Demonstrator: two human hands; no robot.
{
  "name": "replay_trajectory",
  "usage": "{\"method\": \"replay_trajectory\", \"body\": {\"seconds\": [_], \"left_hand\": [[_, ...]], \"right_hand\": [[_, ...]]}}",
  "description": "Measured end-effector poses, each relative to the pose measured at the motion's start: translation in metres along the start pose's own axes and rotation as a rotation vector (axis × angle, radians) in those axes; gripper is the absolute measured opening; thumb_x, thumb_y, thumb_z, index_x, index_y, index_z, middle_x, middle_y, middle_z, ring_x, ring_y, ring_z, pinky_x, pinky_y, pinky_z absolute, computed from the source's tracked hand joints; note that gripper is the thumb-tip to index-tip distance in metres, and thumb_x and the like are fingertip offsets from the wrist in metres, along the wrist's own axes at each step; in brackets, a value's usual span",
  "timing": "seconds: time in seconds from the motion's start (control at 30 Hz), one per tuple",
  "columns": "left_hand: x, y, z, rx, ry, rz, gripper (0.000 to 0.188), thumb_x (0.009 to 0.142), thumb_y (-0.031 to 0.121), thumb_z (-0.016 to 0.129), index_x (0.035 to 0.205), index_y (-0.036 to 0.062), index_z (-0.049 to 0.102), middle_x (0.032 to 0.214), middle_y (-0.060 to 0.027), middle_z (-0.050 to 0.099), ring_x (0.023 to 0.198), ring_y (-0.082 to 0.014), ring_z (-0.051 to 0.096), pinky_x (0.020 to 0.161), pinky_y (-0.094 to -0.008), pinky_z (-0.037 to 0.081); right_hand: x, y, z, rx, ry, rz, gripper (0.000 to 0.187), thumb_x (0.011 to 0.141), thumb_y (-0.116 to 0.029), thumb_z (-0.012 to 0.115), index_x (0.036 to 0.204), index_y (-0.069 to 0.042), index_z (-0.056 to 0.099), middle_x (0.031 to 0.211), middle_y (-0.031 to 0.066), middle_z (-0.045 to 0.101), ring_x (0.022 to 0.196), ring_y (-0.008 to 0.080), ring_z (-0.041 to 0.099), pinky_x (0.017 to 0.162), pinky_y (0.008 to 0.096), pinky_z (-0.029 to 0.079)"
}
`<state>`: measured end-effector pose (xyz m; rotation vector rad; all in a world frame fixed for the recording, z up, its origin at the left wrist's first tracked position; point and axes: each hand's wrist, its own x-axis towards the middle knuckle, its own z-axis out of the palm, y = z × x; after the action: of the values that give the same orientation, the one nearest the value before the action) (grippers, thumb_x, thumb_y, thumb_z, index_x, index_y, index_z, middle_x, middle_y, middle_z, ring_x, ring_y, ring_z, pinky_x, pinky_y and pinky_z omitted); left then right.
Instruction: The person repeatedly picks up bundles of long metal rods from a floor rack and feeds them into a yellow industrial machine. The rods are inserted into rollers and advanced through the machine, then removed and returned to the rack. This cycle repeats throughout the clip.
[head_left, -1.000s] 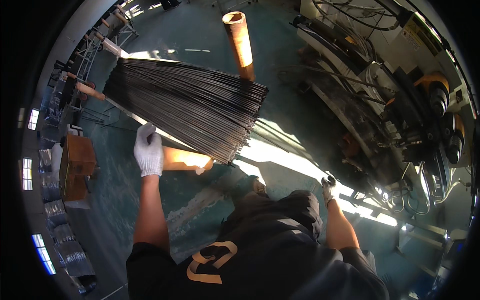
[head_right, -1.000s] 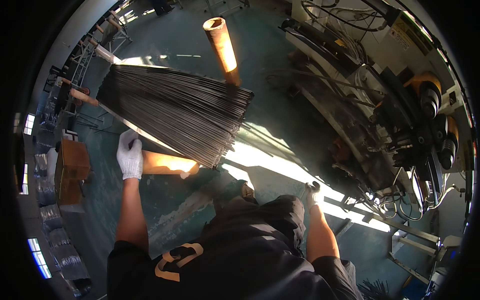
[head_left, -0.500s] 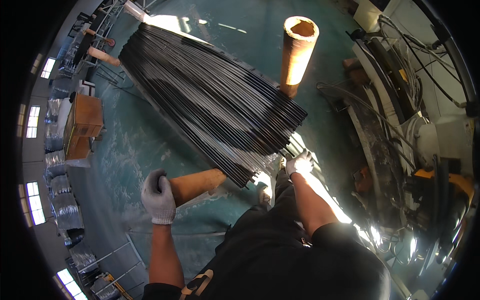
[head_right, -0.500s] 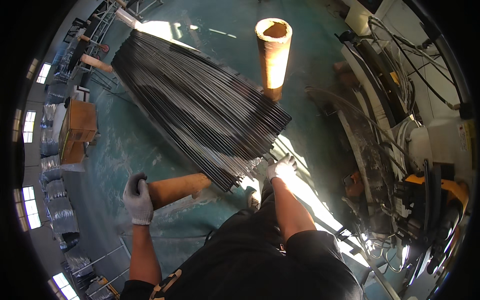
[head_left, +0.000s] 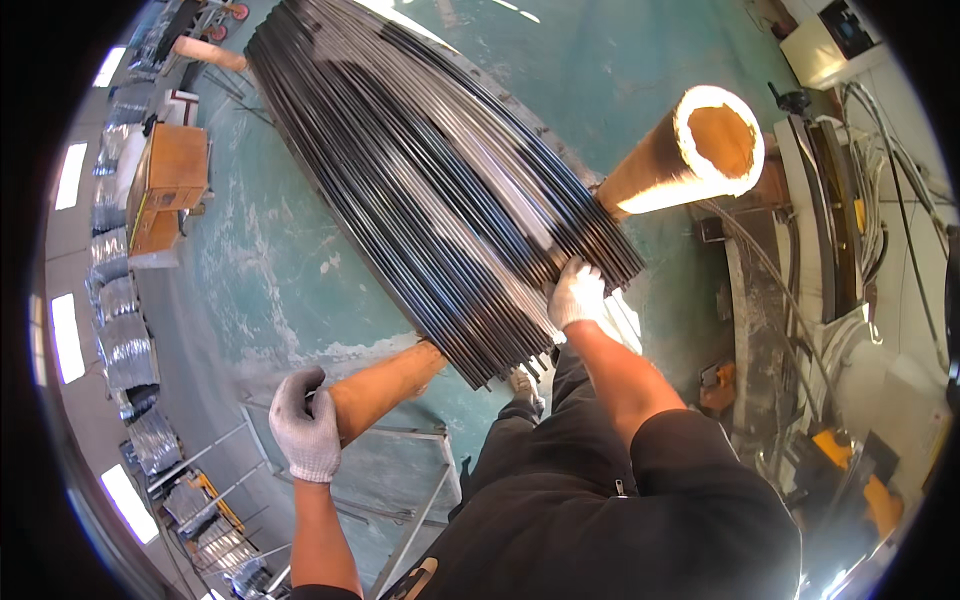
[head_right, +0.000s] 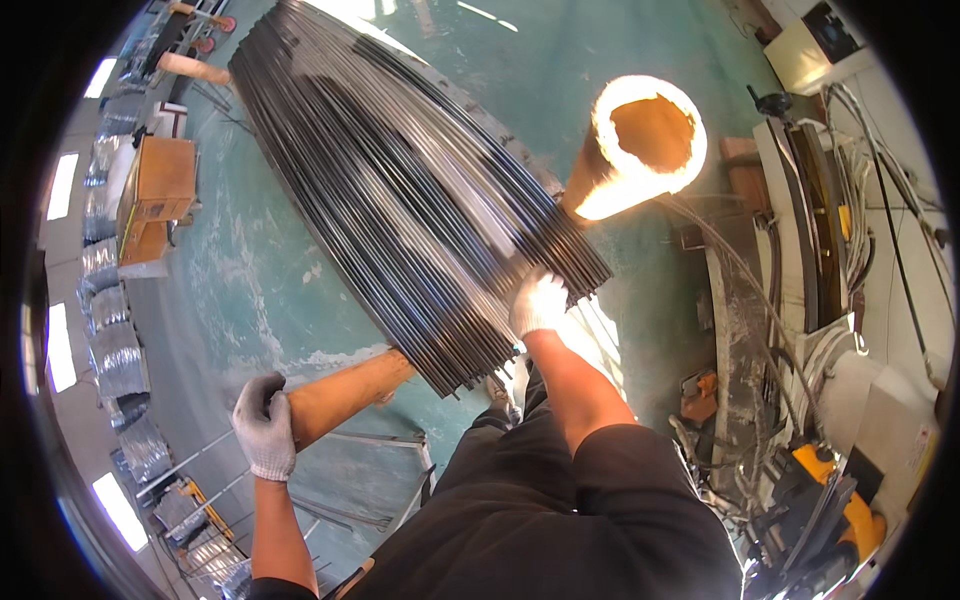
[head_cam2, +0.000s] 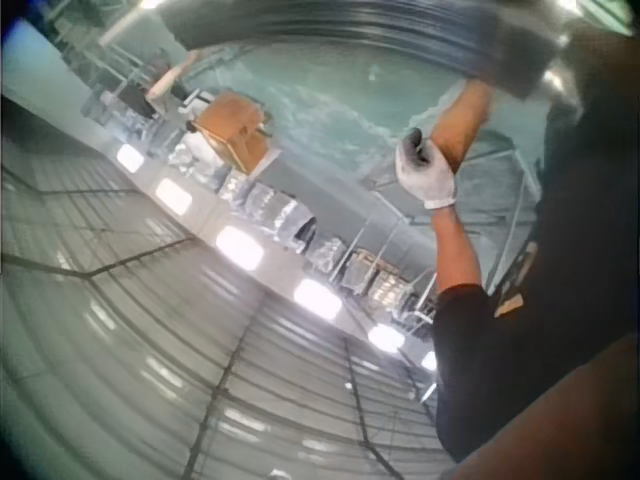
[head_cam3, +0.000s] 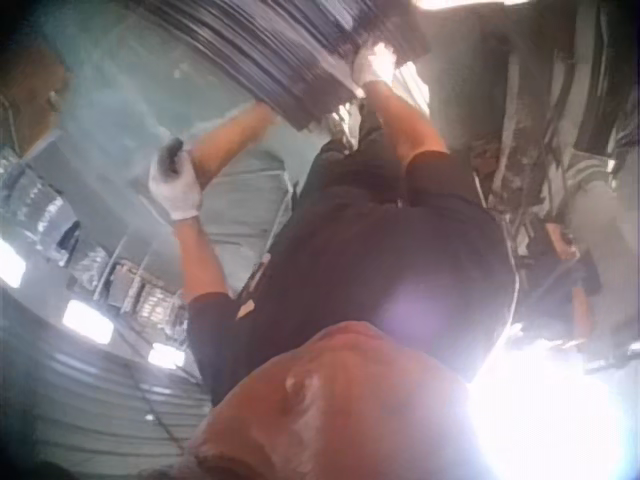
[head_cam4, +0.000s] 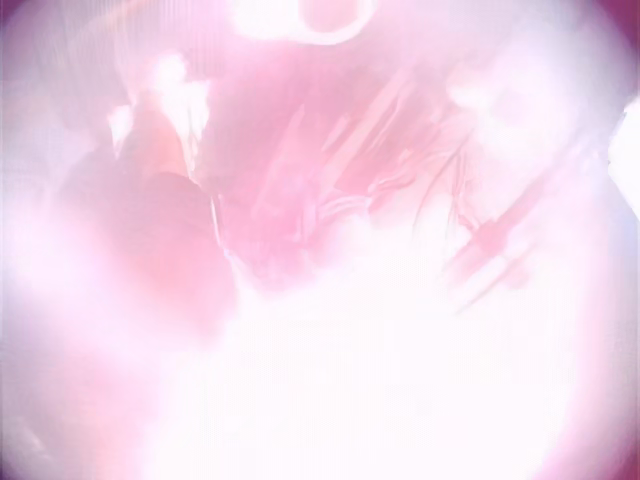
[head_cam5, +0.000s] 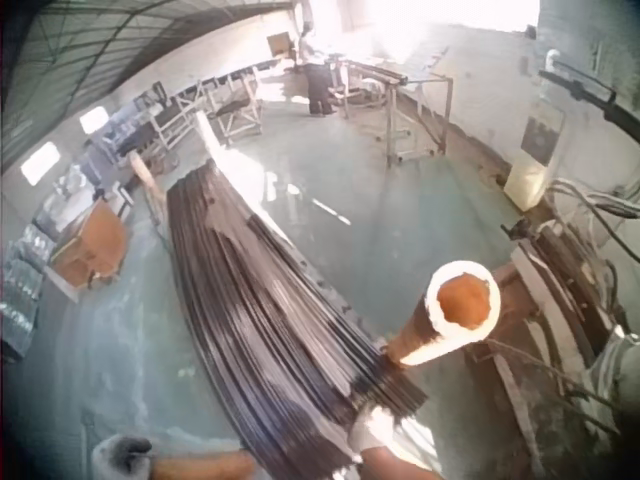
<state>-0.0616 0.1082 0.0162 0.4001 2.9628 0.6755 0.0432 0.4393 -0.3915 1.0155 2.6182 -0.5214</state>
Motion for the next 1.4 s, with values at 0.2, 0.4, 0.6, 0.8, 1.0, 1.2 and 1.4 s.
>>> {"method": "replay_trajectory", "body": {"seconds": [0.2,0.4,0.6,0.8,1.0,1.2,1.4], "left_hand": [[0.001,0.003,-0.001,0.035,0.036,-0.009,0.023,0.090,-0.004,0.068,0.110,-0.0030,0.078,0.102,-0.0153,0.078,0.092,-0.0273,0.077,0.081,-0.0362,0.060],[0.001,0.009,-0.007,0.026,0.057,-0.036,0.022,0.091,-0.003,0.069,0.110,-0.0028,0.078,0.102,-0.0171,0.079,0.092,-0.0300,0.078,0.081,-0.0377,0.062],[-0.005,0.005,-0.009,-0.002,0.077,-0.040,0.020,0.092,-0.002,0.069,0.110,-0.0038,0.078,0.104,-0.0193,0.079,0.092,-0.0327,0.079,0.082,-0.0391,0.063],[-0.017,-0.002,-0.012,0.041,0.195,0.137,0.020,0.091,-0.001,0.072,0.109,-0.0004,0.079,0.104,-0.0180,0.079,0.091,-0.0353,0.077,0.083,-0.0438,0.063],[-0.061,0.059,0.034,-0.223,0.147,0.543,0.023,0.092,0.001,0.076,0.115,0.0028,0.078,0.107,-0.0137,0.080,0.102,-0.0300,0.077,0.095,-0.0426,0.060],[-0.089,0.026,0.219,-1.320,-0.528,-0.610,0.031,0.106,0.008,0.074,0.136,-0.0002,0.069,0.119,-0.0098,0.078,0.106,-0.0219,0.077,0.096,-0.0334,0.063],[-0.047,0.058,0.240,-2.001,-1.242,-0.558,0.031,0.115,0.034,0.061,0.116,0.0036,0.060,0.100,-0.0139,0.067,0.096,-0.0308,0.068,0.091,-0.0487,0.058]], "right_hand": [[-0.007,-0.017,-0.010,-0.140,-0.177,-0.141,0.032,0.103,-0.022,0.070,0.127,-0.001,0.068,0.125,0.0200,0.074,0.115,0.0381,0.076,0.091,0.0483,0.067],[0.022,-0.002,-0.051,0.020,-0.296,-0.175,0.022,0.097,-0.025,0.077,0.107,-0.006,0.083,0.109,0.0233,0.083,0.107,0.0439,0.081,0.094,0.0517,0.065],[0.006,-0.004,-0.095,0.108,-0.361,-0.142,0.051,0.098,-0.056,0.083,0.114,-0.008,0.084,0.110,0.0214,0.084,0.108,0.0428,0.081,0.096,0.0524,0.063],[-0.023,-0.006,-0.107,0.309,-0.287,-0.161,0.059,0.103,-0.057,0.079,0.114,0.001,0.079,0.099,0.0235,0.083,0.096,0.0387,0.083,0.086,0.0499,0.063],[-0.140,0.017,-0.182,0.601,-0.359,-0.117,0.061,0.110,-0.042,0.076,0.141,0.009,0.066,0.112,0.0302,0.078,0.085,0.0389,0.079,0.080,0.0507,0.061],[-0.392,0.161,-0.176,0.342,-0.471,0.280,0.076,0.099,-0.059,0.085,0.129,0.008,0.063,0.118,0.0268,0.069,0.111,0.0305,0.067,0.098,0.0492,0.055],[-0.675,0.267,-0.043,0.460,-0.423,0.878,0.057,0.096,-0.048,0.079,0.123,0.000,0.066,0.114,0.0243,0.071,0.109,0.0367,0.068,0.099,0.0502,0.054]]}}
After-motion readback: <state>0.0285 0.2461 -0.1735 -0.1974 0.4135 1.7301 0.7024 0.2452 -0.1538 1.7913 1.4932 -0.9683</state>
